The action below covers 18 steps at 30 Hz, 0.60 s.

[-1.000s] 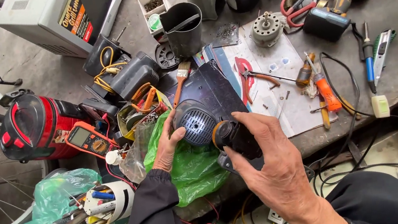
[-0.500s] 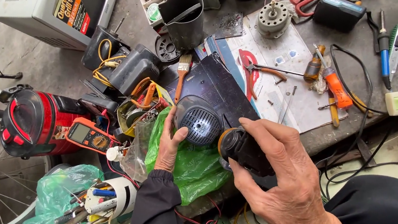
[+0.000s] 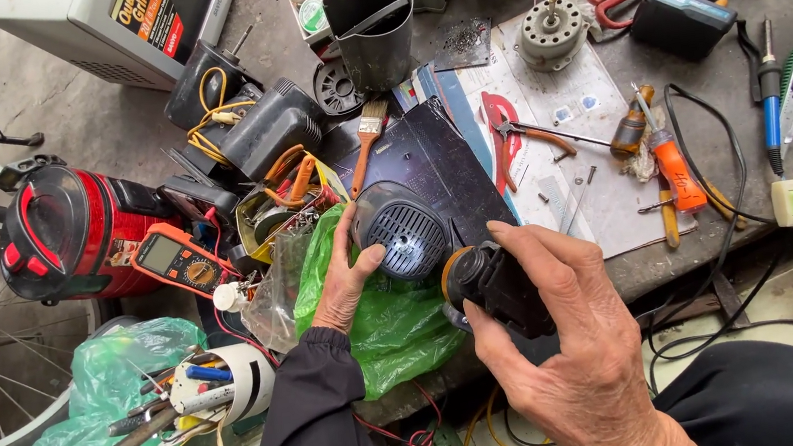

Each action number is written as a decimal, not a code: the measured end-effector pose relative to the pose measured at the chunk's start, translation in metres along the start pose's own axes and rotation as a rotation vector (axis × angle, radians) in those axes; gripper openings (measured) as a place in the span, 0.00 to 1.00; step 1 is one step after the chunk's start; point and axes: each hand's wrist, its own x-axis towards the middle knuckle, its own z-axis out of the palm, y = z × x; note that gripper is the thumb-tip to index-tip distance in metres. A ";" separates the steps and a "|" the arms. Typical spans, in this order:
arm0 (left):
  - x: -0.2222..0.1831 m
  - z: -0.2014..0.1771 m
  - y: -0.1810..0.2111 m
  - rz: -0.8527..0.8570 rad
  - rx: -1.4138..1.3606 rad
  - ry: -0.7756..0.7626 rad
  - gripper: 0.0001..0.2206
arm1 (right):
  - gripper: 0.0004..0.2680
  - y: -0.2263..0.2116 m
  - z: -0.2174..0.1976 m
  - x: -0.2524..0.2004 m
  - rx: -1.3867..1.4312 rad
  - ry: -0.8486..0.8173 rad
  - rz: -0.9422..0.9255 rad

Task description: Disassembling a fan motor assembly using a screwdriver and adjusting internal components by hand.

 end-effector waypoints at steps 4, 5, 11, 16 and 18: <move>-0.002 -0.002 -0.002 -0.016 -0.040 -0.032 0.56 | 0.26 0.003 0.003 0.000 0.000 -0.034 0.003; 0.000 -0.002 -0.003 -0.011 -0.039 -0.040 0.56 | 0.26 0.004 0.004 0.001 -0.001 -0.043 0.001; 0.000 -0.002 -0.005 0.042 -0.009 -0.016 0.51 | 0.26 0.006 0.007 -0.001 -0.021 -0.049 -0.056; -0.019 0.015 0.001 0.196 0.180 0.102 0.41 | 0.25 0.003 0.007 -0.004 -0.035 -0.028 -0.073; -0.033 0.028 0.015 0.389 0.318 0.099 0.29 | 0.26 0.002 0.005 -0.003 -0.047 -0.021 -0.078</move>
